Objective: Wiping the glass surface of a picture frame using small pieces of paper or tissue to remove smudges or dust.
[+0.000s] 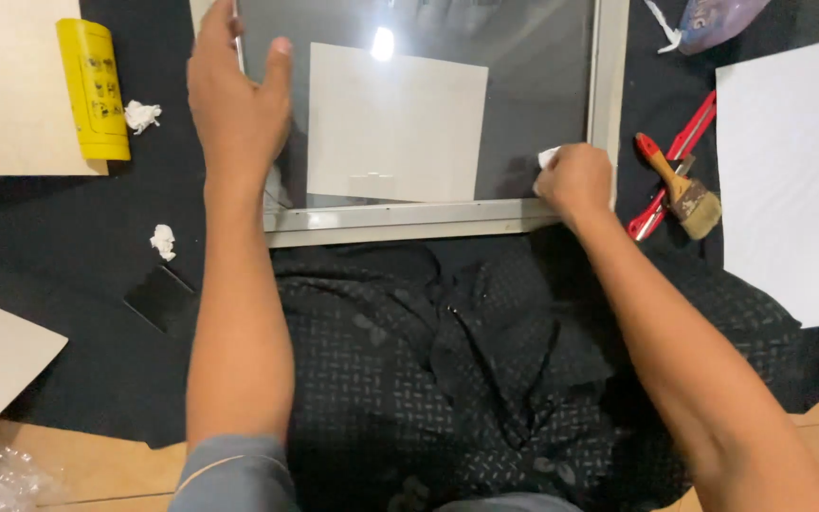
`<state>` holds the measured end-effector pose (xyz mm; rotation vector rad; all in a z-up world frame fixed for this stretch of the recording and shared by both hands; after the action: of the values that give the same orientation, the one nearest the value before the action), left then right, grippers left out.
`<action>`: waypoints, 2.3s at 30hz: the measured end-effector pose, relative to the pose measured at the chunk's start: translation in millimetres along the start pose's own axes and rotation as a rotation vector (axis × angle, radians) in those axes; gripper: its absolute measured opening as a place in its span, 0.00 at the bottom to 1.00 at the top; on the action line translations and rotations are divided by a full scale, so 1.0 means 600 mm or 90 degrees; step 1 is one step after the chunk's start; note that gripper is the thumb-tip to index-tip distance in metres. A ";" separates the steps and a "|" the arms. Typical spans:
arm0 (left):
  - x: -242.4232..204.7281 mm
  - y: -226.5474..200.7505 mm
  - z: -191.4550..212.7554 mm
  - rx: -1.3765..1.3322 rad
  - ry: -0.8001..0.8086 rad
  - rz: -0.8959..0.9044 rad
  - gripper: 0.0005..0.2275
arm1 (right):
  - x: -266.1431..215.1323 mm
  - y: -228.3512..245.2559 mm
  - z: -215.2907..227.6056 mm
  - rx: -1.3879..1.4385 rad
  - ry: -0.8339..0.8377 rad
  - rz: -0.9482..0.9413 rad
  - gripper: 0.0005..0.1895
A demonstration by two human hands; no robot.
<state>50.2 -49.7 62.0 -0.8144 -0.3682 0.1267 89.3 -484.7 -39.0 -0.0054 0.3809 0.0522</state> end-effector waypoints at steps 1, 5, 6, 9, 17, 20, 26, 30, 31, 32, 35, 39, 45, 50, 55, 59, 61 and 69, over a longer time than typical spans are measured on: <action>-0.001 0.055 -0.005 0.068 -0.082 0.076 0.22 | -0.012 0.015 -0.009 0.050 -0.013 -0.038 0.09; -0.017 0.144 -0.023 0.148 -0.010 0.254 0.30 | -0.060 0.245 -0.065 0.174 -0.155 0.097 0.06; -0.014 0.162 -0.028 0.177 0.029 0.336 0.32 | -0.072 0.302 -0.069 0.232 -0.168 0.206 0.01; -0.017 0.199 -0.036 0.249 0.077 0.402 0.33 | -0.091 0.327 -0.060 0.243 -0.165 0.313 0.08; -0.002 0.223 -0.050 0.240 0.062 0.363 0.26 | -0.013 -0.060 -0.017 -0.001 -0.073 -0.141 0.08; 0.004 0.214 -0.052 0.271 0.053 0.365 0.25 | -0.030 0.006 -0.034 -0.015 -0.154 -0.199 0.07; 0.000 0.213 -0.049 0.269 0.053 0.325 0.21 | -0.060 0.101 -0.004 0.113 -0.138 0.276 0.04; 0.001 0.214 -0.041 0.261 0.038 0.332 0.20 | 0.014 -0.080 0.024 -0.123 -0.082 -0.016 0.08; -0.003 0.212 -0.043 0.264 0.036 0.335 0.20 | 0.017 -0.105 0.044 -0.181 -0.154 -0.015 0.08; -0.009 0.212 -0.045 0.266 0.038 0.340 0.20 | 0.010 -0.086 0.037 -0.182 -0.150 -0.011 0.08; 0.004 0.209 -0.044 0.264 0.016 0.332 0.19 | 0.003 -0.032 0.001 -0.087 -0.144 -0.133 0.16; 0.002 0.216 -0.039 0.261 0.043 0.377 0.19 | -0.036 0.175 -0.073 0.192 -0.253 -0.060 0.09; 0.009 0.207 -0.036 0.222 0.074 0.395 0.20 | -0.124 0.554 -0.059 0.407 -0.262 0.365 0.07; 0.006 0.205 -0.030 0.197 0.097 0.458 0.21 | -0.103 0.517 -0.049 0.416 -0.250 0.439 0.07; 0.010 0.205 -0.032 0.165 0.100 0.468 0.21 | -0.055 0.302 -0.051 0.390 -0.320 0.247 0.14; 0.010 0.194 -0.023 0.160 0.116 0.465 0.21 | -0.073 0.308 -0.023 0.319 -0.407 0.213 0.10; 0.014 0.178 -0.011 0.146 0.093 0.445 0.21 | -0.065 0.333 -0.032 0.329 -0.352 0.142 0.10; 0.013 0.208 -0.028 0.189 0.069 0.426 0.21 | -0.078 0.408 -0.022 0.400 -0.351 0.356 0.09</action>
<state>67.2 25.9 -37.6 -0.6194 0.0395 0.7409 28.5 -242.9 -33.1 0.7254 -0.1758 0.4741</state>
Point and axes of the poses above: each hand's wrist, its own x-axis towards the middle knuckle, its own z-axis out of the back of the hand, y = z × x, the point moved 5 cm from there along x, towards the middle knuckle, and after that the axes turned 1 degree about z, right-handed, at the moved point
